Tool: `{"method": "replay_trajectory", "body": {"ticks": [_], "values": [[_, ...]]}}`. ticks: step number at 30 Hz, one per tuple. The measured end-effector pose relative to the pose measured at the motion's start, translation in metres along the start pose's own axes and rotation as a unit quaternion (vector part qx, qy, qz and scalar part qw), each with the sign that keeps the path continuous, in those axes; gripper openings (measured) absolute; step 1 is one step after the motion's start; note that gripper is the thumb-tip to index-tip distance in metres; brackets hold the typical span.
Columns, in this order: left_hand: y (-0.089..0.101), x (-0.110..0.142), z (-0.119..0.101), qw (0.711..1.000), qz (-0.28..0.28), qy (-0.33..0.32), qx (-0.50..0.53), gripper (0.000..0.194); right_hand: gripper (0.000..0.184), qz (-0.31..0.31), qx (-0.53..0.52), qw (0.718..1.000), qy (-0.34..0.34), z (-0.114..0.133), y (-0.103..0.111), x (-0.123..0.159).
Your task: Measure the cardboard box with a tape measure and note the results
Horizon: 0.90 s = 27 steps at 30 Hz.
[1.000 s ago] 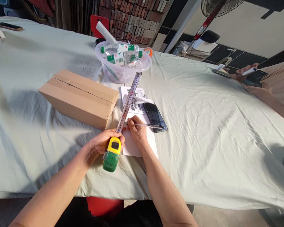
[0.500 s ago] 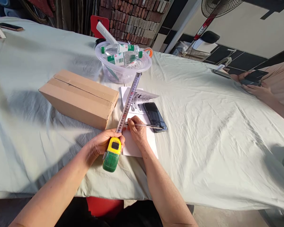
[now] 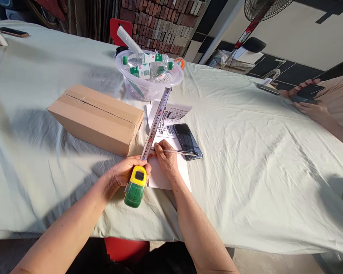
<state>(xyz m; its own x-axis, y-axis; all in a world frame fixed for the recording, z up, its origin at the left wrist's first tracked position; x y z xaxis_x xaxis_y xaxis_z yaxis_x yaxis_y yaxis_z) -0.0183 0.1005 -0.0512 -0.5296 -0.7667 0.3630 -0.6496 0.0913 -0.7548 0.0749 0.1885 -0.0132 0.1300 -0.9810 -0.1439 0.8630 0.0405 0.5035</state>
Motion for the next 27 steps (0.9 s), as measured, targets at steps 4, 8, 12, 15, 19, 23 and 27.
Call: {"method": "replay_trajectory", "body": {"ticks": [4, 8, 12, 15, 19, 23, 27], "values": [[0.0005, -0.0006, 0.0000, 1.000, 0.000, 0.000, 0.001, 0.009, 0.030, 0.002, -0.002, 1.000, -0.002, -0.0012, -0.0002, -0.0003], [0.0007, 0.0001, 0.0002, 1.000, -0.004, 0.001, 0.005, 0.008, 0.031, 0.007, -0.028, 0.999, -0.014, -0.0029, 0.0005, -0.0001], [0.0011, 0.0008, 0.0004, 1.000, -0.011, 0.004, 0.006, 0.009, 0.031, -0.002, -0.058, 0.998, -0.017, -0.0034, 0.0030, 0.0000], [0.0017, 0.0005, 0.0003, 1.000, -0.014, 0.004, 0.005, 0.011, 0.031, -0.004, -0.049, 0.999, -0.017, -0.0051, 0.0020, 0.0000], [0.0022, 0.0001, 0.0007, 1.000, -0.013, 0.004, 0.001, 0.012, 0.031, -0.006, -0.032, 0.999, -0.014, -0.0062, 0.0008, 0.0001], [0.0019, 0.0004, 0.0003, 1.000, -0.014, 0.005, 0.002, 0.012, 0.031, -0.002, -0.016, 1.000, -0.012, -0.0044, 0.0005, 0.0004], [0.0010, 0.0006, -0.0004, 1.000, -0.013, 0.005, 0.004, 0.012, 0.031, 0.011, -0.028, 0.999, -0.016, -0.0036, -0.0010, 0.0006]]}}
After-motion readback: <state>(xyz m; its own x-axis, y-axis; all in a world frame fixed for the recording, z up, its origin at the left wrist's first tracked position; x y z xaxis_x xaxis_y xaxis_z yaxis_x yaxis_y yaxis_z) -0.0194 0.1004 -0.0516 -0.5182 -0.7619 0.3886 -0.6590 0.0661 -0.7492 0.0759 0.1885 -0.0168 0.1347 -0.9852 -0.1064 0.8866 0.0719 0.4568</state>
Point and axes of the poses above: each hand's wrist, its own x-axis away from the middle knuckle, its own y-axis out of the back of the hand, z = x × y, the point moved 9 cm from there along -x, towards the middle knuckle, and after that the axes turned 2 degrees about -y, right-handed, at the moved point
